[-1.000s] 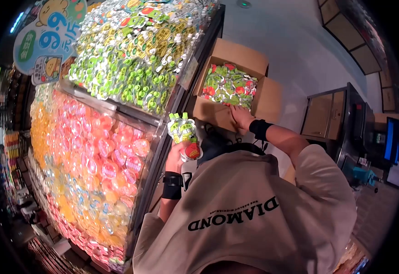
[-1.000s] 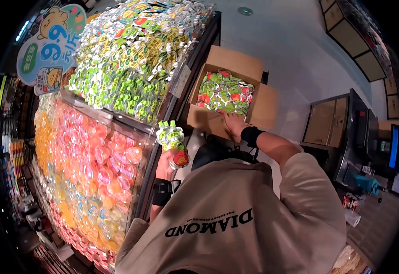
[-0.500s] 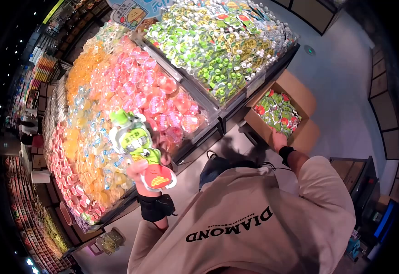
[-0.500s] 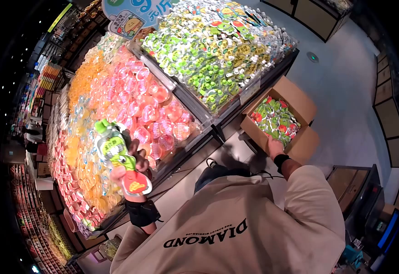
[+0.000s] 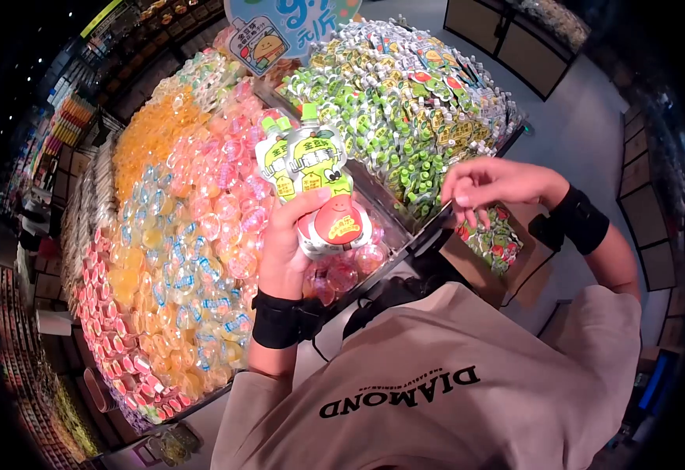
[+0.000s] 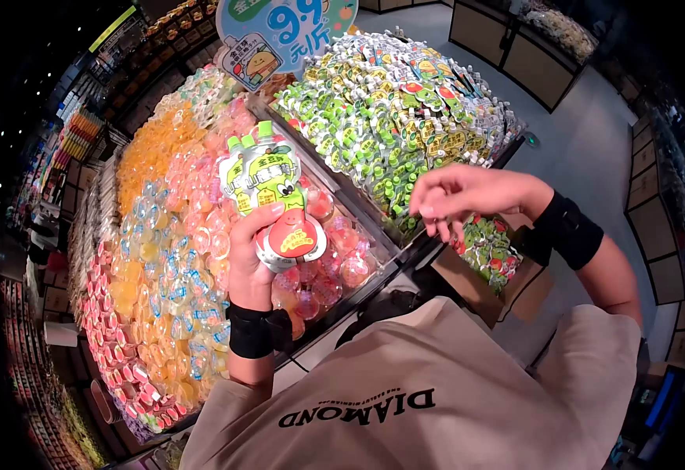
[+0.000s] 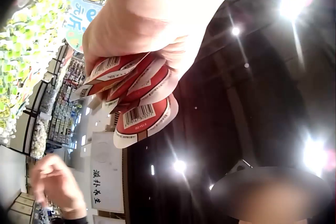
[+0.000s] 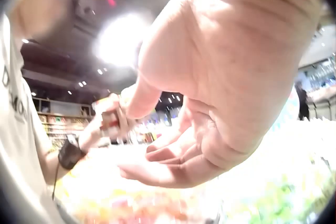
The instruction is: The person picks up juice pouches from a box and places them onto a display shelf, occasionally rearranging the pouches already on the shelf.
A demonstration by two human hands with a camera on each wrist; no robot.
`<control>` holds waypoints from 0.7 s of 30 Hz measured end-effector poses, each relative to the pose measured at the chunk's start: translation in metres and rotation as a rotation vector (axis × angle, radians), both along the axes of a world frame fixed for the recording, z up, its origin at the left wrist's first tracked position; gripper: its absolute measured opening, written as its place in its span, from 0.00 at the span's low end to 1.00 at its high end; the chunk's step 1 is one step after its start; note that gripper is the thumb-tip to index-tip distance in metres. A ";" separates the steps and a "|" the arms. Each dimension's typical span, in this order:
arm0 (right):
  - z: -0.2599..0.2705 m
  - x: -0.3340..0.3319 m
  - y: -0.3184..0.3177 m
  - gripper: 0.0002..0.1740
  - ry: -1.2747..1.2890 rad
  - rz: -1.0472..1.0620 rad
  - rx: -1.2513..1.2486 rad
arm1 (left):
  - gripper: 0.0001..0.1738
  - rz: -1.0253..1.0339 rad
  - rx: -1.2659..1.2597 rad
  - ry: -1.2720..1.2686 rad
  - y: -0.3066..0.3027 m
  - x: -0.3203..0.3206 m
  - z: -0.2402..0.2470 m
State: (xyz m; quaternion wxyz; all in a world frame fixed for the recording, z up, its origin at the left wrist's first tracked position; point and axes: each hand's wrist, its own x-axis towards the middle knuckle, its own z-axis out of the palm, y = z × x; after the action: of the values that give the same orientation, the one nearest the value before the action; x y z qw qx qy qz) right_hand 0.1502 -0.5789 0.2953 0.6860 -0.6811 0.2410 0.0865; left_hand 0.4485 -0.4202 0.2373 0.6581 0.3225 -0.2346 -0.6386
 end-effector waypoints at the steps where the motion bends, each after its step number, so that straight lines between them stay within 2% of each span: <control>1: 0.028 0.018 0.000 0.20 -0.050 -0.087 -0.069 | 0.22 -0.009 0.013 -0.006 -0.009 0.000 -0.005; 2: 0.047 0.034 -0.002 0.22 -0.100 -0.168 -0.139 | 0.22 -0.006 -0.005 0.088 -0.020 -0.004 -0.010; 4: 0.066 0.067 -0.008 0.27 -0.147 -0.216 -0.268 | 0.21 -0.117 0.086 0.037 -0.033 0.001 -0.005; 7: 0.061 0.114 -0.030 0.28 -0.095 -0.086 -0.224 | 0.21 -0.171 0.032 0.099 -0.061 0.000 -0.004; 8: 0.053 0.129 -0.040 0.28 -0.063 -0.040 -0.238 | 0.20 -0.107 -0.053 0.089 -0.070 -0.007 0.004; 10: 0.040 0.153 -0.058 0.23 -0.111 -0.102 -0.307 | 0.19 -0.105 -0.076 0.199 -0.092 -0.004 0.008; 13: 0.055 0.181 -0.094 0.17 -0.185 -0.165 -0.332 | 0.17 0.024 -0.126 0.099 -0.133 0.013 0.015; 15: 0.063 0.203 -0.144 0.17 -0.279 -0.249 -0.478 | 0.17 0.142 -0.131 0.093 -0.157 0.028 0.022; 16: 0.071 0.213 -0.169 0.17 -0.351 -0.299 -0.557 | 0.16 0.202 -0.039 -0.044 -0.172 0.053 0.005; 18: 0.077 0.231 -0.237 0.19 -0.380 -0.303 -0.654 | 0.17 0.345 0.022 0.040 -0.187 0.072 0.006; 19: 0.063 0.242 -0.281 0.20 -0.439 -0.339 -0.711 | 0.18 0.351 0.000 0.057 -0.191 0.086 -0.003; 21: 0.045 0.252 -0.321 0.22 -0.400 -0.382 -0.708 | 0.16 0.440 0.010 0.079 -0.193 0.095 -0.014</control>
State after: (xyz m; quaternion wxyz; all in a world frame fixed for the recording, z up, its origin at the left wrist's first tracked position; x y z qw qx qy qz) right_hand 0.4026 -0.9000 0.3399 0.4475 -0.8204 0.2400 -0.2629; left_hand 0.5434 -0.6130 0.2228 0.7885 0.3439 -0.1296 -0.4931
